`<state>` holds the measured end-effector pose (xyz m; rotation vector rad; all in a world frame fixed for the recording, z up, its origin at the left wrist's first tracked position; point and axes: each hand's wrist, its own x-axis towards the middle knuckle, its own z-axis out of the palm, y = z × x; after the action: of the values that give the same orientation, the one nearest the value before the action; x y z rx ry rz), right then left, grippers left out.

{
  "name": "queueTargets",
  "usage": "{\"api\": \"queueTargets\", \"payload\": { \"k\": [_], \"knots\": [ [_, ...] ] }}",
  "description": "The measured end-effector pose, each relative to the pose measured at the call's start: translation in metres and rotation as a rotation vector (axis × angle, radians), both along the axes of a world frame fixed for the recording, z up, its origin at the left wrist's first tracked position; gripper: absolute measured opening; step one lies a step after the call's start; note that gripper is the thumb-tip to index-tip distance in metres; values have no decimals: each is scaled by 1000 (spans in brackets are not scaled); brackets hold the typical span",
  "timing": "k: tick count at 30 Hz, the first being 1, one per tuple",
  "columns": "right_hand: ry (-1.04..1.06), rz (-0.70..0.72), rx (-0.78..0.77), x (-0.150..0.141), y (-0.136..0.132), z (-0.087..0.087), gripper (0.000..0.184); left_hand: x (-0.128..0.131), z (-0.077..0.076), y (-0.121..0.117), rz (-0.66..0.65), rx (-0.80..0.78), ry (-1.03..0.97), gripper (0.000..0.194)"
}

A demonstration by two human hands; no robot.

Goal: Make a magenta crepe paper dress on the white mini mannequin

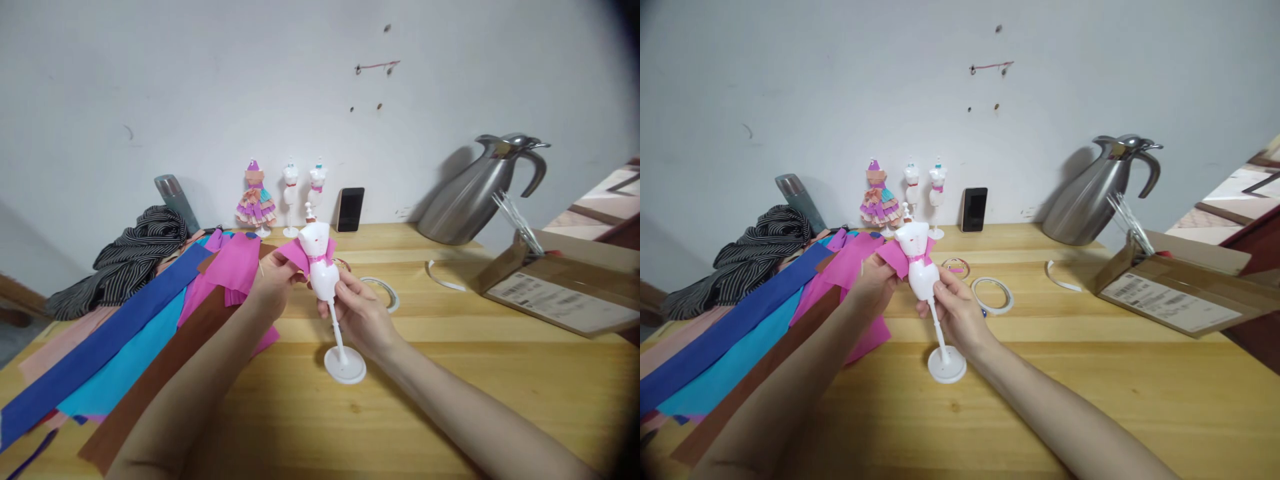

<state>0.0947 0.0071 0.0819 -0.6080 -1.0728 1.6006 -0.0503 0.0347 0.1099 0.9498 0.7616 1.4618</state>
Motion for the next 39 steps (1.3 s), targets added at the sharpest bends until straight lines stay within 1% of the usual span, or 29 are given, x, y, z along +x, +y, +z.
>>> {"api": "queueTargets", "payload": {
  "k": [5,10,13,23,27,31,34,36,39],
  "knots": [
    [12,-19,-3,0,-1,1,38,-3,-3,1,-34,78,-12,29],
    [-18,-45,-3,-1,-1,3,38,-1,-4,0,-4,113,25,39],
    [-29,-33,12,-1,-1,2,39,0,-3,-1,14,130,31,44],
    [-27,-9,43,-2,-2,-3,38,3,-5,-2,114,171,64,48],
    [-39,-9,60,-2,-3,-4,42,6,-4,-5,171,175,126,43],
    [-56,-13,80,-3,-3,-5,39,10,-3,-8,222,162,175,39],
    [-50,-13,83,-3,-3,-7,39,11,-5,-8,272,162,194,44],
    [-39,-8,75,-4,-2,-8,40,10,-6,-7,309,197,203,51],
    [-10,-2,46,-4,-3,-6,42,7,-7,-6,362,327,232,53]
  ]
}}
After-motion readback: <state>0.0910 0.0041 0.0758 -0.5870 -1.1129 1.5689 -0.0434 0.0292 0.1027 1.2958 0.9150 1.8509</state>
